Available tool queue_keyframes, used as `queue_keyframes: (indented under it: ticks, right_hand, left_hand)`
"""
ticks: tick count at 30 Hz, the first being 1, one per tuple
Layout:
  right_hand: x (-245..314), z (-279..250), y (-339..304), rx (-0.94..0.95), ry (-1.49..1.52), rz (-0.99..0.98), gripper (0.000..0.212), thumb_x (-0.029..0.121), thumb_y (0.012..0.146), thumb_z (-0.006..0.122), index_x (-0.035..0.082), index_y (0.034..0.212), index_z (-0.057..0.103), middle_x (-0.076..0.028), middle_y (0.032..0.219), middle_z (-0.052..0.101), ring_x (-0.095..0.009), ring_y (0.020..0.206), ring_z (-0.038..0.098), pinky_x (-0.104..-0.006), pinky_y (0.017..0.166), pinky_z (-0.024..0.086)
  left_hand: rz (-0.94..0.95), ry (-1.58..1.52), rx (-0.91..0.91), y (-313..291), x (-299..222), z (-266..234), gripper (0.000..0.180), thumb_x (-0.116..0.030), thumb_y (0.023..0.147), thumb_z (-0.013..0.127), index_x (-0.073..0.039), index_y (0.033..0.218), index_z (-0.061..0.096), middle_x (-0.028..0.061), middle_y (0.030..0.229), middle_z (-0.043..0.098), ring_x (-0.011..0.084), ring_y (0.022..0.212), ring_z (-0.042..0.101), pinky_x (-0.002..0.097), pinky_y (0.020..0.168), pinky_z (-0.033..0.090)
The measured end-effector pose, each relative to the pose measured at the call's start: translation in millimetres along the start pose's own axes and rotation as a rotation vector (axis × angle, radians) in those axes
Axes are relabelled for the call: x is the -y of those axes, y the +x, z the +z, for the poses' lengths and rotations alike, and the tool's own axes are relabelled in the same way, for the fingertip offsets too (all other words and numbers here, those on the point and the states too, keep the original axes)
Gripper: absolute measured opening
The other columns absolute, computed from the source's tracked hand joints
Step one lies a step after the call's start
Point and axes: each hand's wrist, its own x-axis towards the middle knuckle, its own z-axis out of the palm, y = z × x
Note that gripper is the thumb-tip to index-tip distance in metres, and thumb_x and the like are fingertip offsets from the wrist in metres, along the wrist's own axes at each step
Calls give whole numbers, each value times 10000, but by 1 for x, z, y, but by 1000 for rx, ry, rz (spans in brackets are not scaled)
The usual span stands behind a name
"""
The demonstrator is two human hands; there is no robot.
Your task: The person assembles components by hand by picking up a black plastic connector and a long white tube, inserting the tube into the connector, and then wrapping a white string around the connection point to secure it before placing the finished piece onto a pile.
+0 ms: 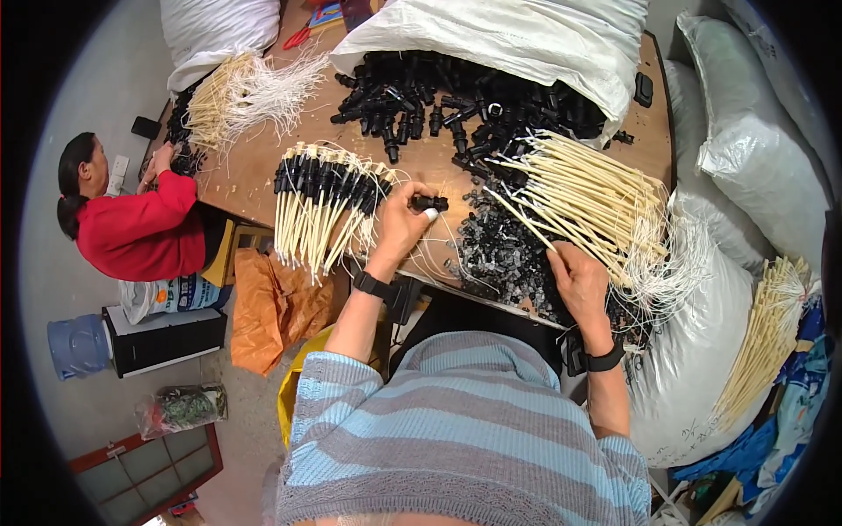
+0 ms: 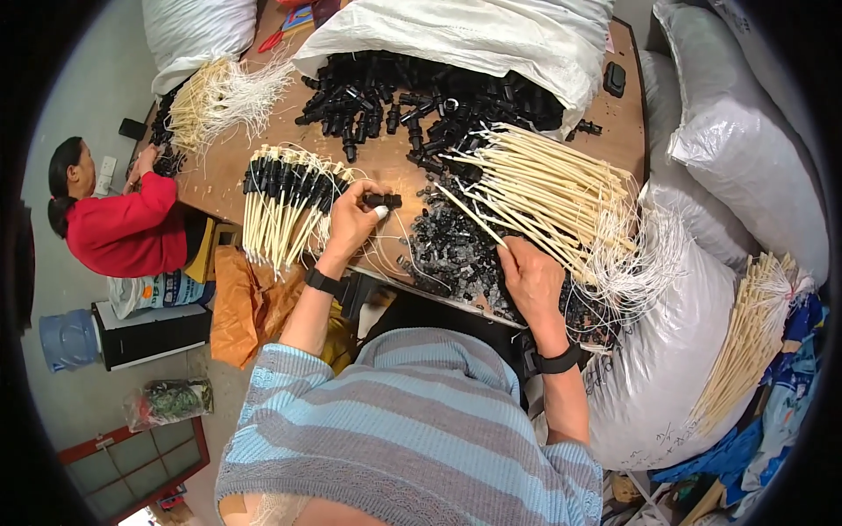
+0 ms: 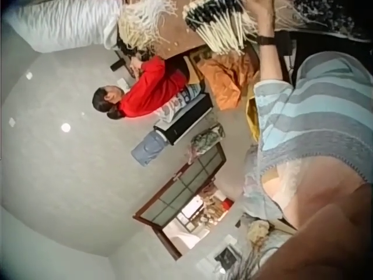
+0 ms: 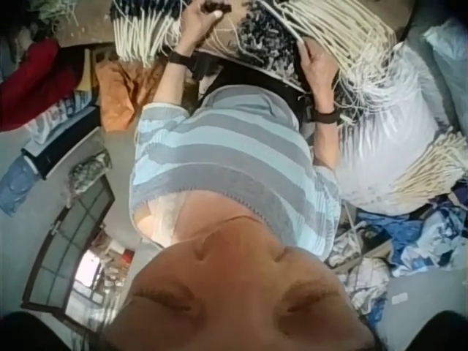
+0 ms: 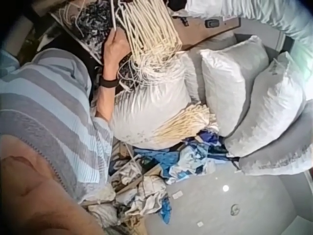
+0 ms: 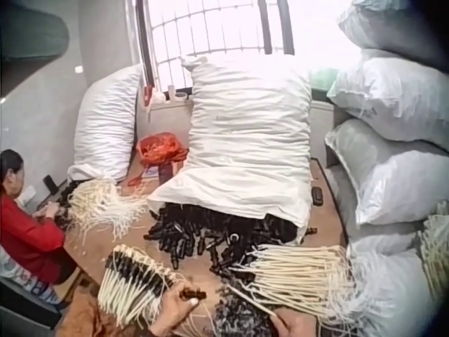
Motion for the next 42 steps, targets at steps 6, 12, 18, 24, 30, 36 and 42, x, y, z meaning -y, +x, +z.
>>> queue_keyframes:
  ticks: [6,12,18,24,30,36,42]
  right_hand:
    - [5,10,-3,50,56,-5,147,198,884,663,66,941,691,-133,698,627,-319,615,612,-362,543,443]
    - [11,13,-3,74,128,21,157,206,885,664,68,952,694,-124,629,598,-282,546,583,-347,525,428]
    - [8,14,-6,68,123,45,173,220,896,651,64,957,693,-111,605,585,-270,526,568,-339,513,415]
    - [6,17,-11,94,139,36,169,212,892,652,57,950,691,-133,611,564,-282,521,549,-343,509,404]
    - [14,15,-11,175,118,98,165,240,884,645,86,922,690,-142,696,634,-352,645,624,-404,564,465]
    - [18,15,-16,183,167,108,169,241,887,641,82,917,692,-141,679,629,-349,622,619,-403,553,461]
    - [16,20,-20,136,166,44,173,219,888,654,56,934,689,-131,625,589,-291,539,581,-344,519,427]
  left_hand:
    - [145,738,-68,-18,-9,-21,321,14,692,687,-51,1000,622,118,867,625,291,876,620,325,767,482]
    - [107,238,61,-21,-25,-2,302,11,777,608,-37,1075,619,105,1028,662,232,932,629,323,815,490]
    - [57,329,38,-21,5,-13,267,-22,785,592,-40,1051,607,106,924,694,229,783,651,330,756,509]
    - [-19,557,-131,-40,-9,-60,244,5,776,580,-51,1012,604,142,849,652,270,785,640,357,707,481]
    - [156,529,127,-56,-18,-44,292,57,698,621,-68,962,605,125,849,629,323,816,619,390,723,483]
    - [332,636,209,-52,0,-42,264,61,655,667,-50,881,587,112,829,625,322,784,590,395,691,465]
    - [270,728,-1,-40,4,-29,244,15,655,716,-49,849,583,122,758,624,339,738,605,409,643,466]
